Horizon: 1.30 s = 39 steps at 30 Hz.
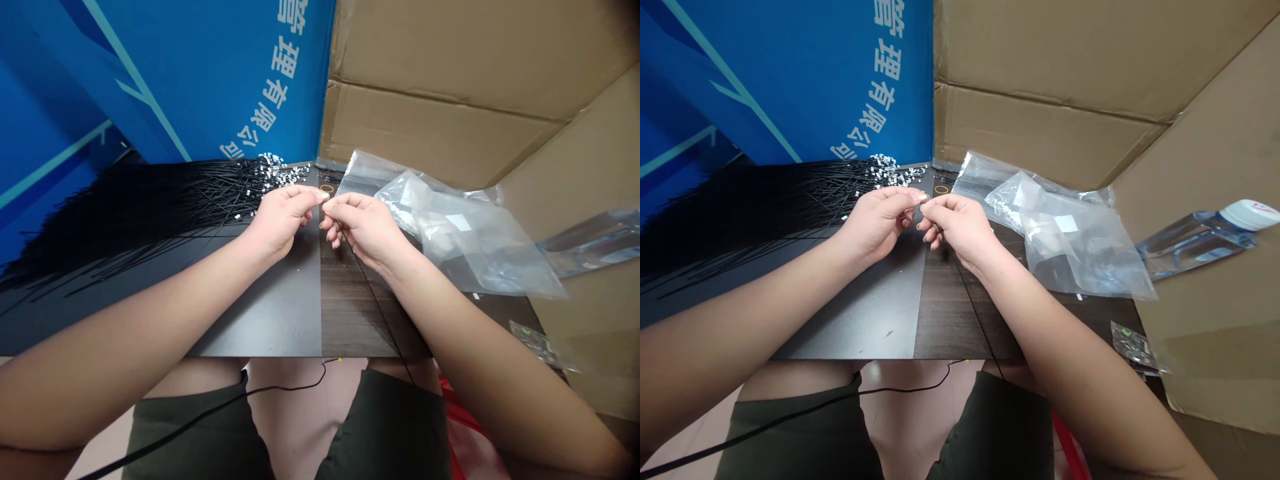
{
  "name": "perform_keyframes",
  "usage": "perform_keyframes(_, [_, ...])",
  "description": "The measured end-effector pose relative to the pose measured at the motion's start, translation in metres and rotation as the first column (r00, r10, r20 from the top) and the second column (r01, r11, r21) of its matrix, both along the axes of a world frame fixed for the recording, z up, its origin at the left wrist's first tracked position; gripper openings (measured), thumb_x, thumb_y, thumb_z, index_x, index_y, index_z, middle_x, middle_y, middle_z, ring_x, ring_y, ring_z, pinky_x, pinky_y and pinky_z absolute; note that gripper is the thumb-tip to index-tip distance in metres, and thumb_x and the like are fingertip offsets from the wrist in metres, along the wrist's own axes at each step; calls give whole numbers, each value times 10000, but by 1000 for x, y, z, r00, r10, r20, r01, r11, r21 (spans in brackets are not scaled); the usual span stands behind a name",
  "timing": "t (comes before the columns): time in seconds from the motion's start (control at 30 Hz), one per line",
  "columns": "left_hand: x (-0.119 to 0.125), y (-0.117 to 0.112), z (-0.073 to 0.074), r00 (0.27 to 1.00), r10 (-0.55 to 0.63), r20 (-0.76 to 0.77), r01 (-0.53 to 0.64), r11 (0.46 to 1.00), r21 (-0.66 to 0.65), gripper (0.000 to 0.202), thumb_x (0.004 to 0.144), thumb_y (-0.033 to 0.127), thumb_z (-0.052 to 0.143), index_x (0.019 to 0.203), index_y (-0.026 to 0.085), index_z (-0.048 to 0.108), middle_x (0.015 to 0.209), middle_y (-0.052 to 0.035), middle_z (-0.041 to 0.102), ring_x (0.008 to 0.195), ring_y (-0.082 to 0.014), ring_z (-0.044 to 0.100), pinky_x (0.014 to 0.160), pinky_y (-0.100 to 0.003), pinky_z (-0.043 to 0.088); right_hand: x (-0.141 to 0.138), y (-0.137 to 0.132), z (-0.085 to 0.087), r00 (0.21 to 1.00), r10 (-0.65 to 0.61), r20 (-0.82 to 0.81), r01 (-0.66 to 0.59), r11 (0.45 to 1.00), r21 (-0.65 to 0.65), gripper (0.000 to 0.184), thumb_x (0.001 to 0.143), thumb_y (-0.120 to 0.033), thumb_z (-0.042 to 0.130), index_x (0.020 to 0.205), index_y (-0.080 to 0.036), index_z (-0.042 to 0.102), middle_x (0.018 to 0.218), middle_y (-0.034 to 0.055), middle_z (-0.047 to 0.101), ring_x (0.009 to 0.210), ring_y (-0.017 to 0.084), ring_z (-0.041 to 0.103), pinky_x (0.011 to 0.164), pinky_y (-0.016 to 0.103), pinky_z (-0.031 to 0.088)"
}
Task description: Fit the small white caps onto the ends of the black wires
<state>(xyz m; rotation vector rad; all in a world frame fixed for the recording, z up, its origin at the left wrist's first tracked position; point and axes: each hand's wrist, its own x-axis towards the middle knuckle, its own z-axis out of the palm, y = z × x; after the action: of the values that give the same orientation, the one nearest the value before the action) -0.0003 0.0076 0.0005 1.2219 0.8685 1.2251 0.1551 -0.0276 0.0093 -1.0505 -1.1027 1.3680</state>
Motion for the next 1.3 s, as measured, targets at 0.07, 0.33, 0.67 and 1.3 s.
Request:
perform_keyframes(0.07, [0,0,0,1000,-1,1,1,1000,-3,69,698,236,796,742,183,788,717,-26,692,595,-99,486,567,-283,361,0,0,0,1000,-8,11,8,1000,4,95,858,-164,729,769,-162,695,658,10,713,500,98,622,434,215,489])
perform_keyframes(0.33, [1,-1,2,1000,1,16,0,1000,-10,72,677,223,794,728,171,792,692,-24,683,588,-95,464,557,-274,346,0,-1,-1,998,-31,62,30,999,25,92,872,-177,722,787,-163,688,676,18,722,506,98,627,448,223,490])
perform_keyframes(0.67, [1,1,-3,1000,0,3,0,1000,18,59,698,201,794,745,170,814,793,-38,726,617,-90,469,582,-265,376,-2,-1,1,995,-49,84,49,999,3,121,883,-172,704,766,-172,670,679,19,720,509,91,616,460,223,485])
perform_keyframes(1.3, [-4,7,-1,996,32,-84,-30,999,20,68,681,222,760,696,157,752,694,-21,649,625,-105,483,603,-272,369,9,9,-11,966,-98,240,53,981,185,156,941,-342,720,930,-187,720,779,29,742,651,144,688,650,319,606])
